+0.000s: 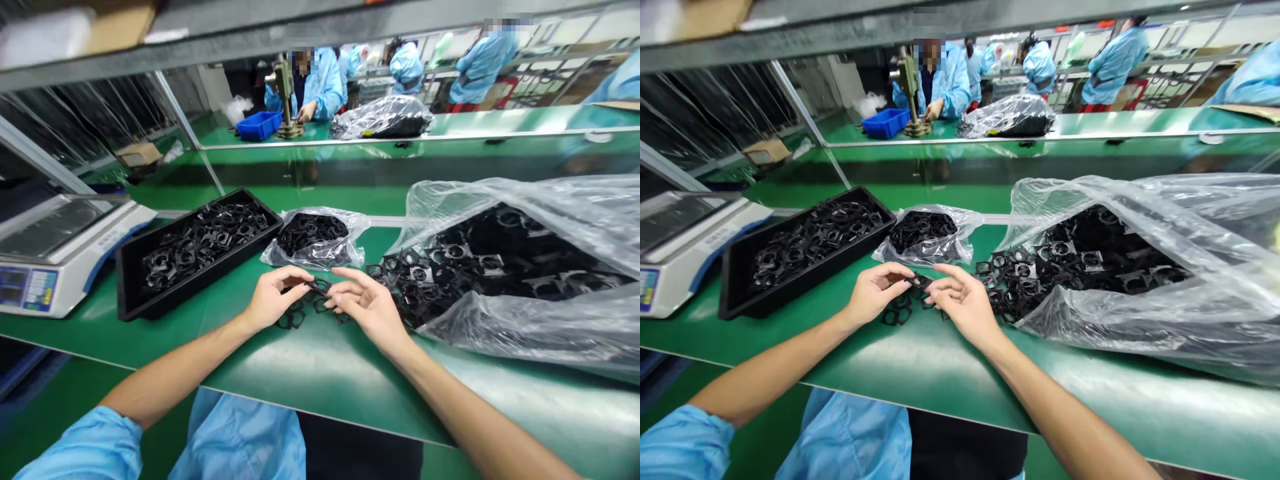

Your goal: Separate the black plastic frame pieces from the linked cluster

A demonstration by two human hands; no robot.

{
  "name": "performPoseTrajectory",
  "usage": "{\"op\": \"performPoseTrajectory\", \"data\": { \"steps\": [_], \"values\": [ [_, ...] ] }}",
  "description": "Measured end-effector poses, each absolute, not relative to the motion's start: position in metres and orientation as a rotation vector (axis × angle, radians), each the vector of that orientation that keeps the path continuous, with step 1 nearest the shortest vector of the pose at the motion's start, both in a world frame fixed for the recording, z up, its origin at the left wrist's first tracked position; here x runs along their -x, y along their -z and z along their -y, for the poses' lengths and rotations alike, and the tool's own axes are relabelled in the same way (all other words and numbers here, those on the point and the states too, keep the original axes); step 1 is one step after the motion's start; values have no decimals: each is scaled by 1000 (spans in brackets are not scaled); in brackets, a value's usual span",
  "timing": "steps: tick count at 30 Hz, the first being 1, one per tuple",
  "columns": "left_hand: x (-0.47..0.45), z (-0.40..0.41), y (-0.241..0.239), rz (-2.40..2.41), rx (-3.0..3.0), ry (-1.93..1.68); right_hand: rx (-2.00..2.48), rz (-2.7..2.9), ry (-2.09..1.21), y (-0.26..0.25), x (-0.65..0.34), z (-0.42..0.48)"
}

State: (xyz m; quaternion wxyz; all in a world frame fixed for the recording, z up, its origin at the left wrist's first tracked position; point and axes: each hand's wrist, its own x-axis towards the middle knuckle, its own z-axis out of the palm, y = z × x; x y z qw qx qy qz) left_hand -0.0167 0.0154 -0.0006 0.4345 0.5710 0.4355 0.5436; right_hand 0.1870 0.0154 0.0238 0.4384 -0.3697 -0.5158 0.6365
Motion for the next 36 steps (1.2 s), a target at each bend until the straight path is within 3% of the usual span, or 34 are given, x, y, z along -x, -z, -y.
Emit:
{"op": "performPoseTrajectory", "data": {
  "steps": [13,21,29,36],
  "values": [
    [21,-33,-38,-795,-1154,-1503,949,1628,-1109,-23,-195,-27],
    [38,-29,-56,-648,-1245,-1336,971,1780,-980,-23,-196,-32],
    [80,-27,-92,-879,-1410,-1479,978,1898,-778,-28,-199,-32],
    [166,-54,-110,-1753,-1495,-1663,1038,2002,-651,-23,-199,-34]
  ]
}}
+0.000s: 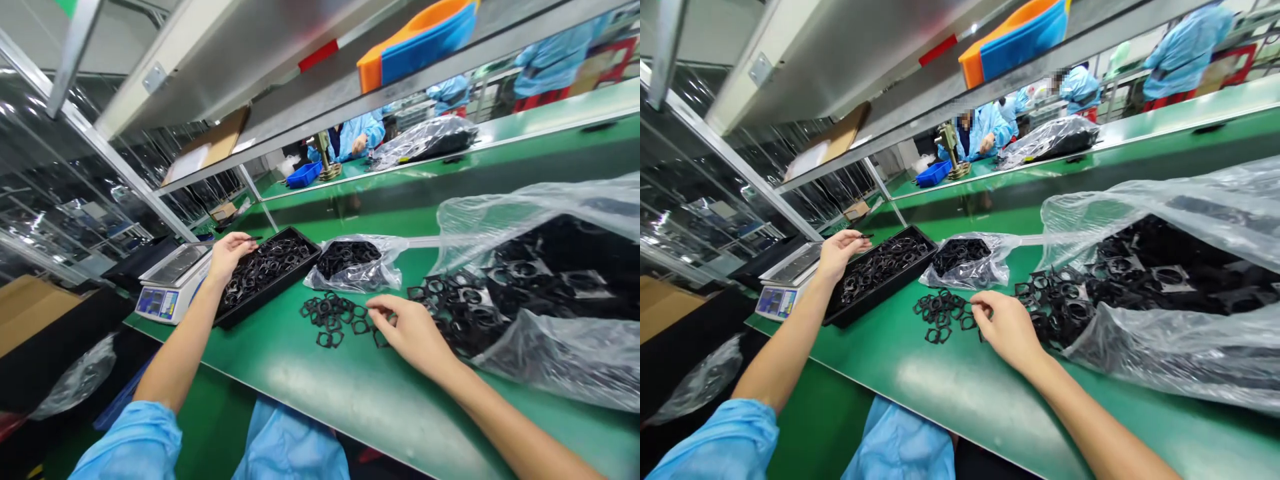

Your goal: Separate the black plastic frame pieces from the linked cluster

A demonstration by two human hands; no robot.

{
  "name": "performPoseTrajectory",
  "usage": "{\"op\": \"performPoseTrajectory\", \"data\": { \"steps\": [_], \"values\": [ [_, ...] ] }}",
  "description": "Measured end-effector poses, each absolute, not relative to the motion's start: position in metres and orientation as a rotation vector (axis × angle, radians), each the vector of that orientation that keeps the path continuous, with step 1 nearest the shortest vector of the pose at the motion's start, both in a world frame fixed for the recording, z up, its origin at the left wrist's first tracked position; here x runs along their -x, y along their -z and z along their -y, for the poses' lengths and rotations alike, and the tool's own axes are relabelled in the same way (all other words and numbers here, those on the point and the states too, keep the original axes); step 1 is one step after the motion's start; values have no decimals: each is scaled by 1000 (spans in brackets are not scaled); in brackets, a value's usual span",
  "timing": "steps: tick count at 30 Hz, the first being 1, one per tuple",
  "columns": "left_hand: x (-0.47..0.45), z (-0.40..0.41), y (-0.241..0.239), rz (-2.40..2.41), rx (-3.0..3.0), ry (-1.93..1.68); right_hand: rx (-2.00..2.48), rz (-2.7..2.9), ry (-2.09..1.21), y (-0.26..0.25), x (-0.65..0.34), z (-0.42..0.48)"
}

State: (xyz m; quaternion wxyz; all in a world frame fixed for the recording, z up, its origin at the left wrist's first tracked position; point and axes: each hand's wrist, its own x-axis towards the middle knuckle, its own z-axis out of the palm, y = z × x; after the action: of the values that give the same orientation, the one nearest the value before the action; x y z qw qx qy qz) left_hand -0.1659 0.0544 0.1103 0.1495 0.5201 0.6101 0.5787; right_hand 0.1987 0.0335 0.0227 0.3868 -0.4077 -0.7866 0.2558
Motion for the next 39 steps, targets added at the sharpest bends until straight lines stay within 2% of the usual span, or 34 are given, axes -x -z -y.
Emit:
{"op": "performPoseTrajectory", "data": {
  "steps": [6,10,15,20,24,28,39],
  "values": [
    [195,-50,-92,-2107,-1574,-1514,1128,2114,-566,-26,-201,-34],
    [172,-33,-89,-2098,-1738,-1464,1265,2266,-477,-31,-205,-32],
    [96,-18,-75,-1388,-2420,-836,1296,2542,-426,-30,-206,-28],
    [21,-21,-31,-954,-2592,-561,1273,2566,-532,-23,-203,-30],
    [1,-17,3,-983,-2645,-548,1277,2488,-661,-21,-203,-30],
    [10,-11,12,-989,-2644,-572,1221,2397,-800,-20,-205,-27],
    [15,-7,13,-933,-2666,-695,1301,2598,-484,-15,-197,-15]
  ]
}}
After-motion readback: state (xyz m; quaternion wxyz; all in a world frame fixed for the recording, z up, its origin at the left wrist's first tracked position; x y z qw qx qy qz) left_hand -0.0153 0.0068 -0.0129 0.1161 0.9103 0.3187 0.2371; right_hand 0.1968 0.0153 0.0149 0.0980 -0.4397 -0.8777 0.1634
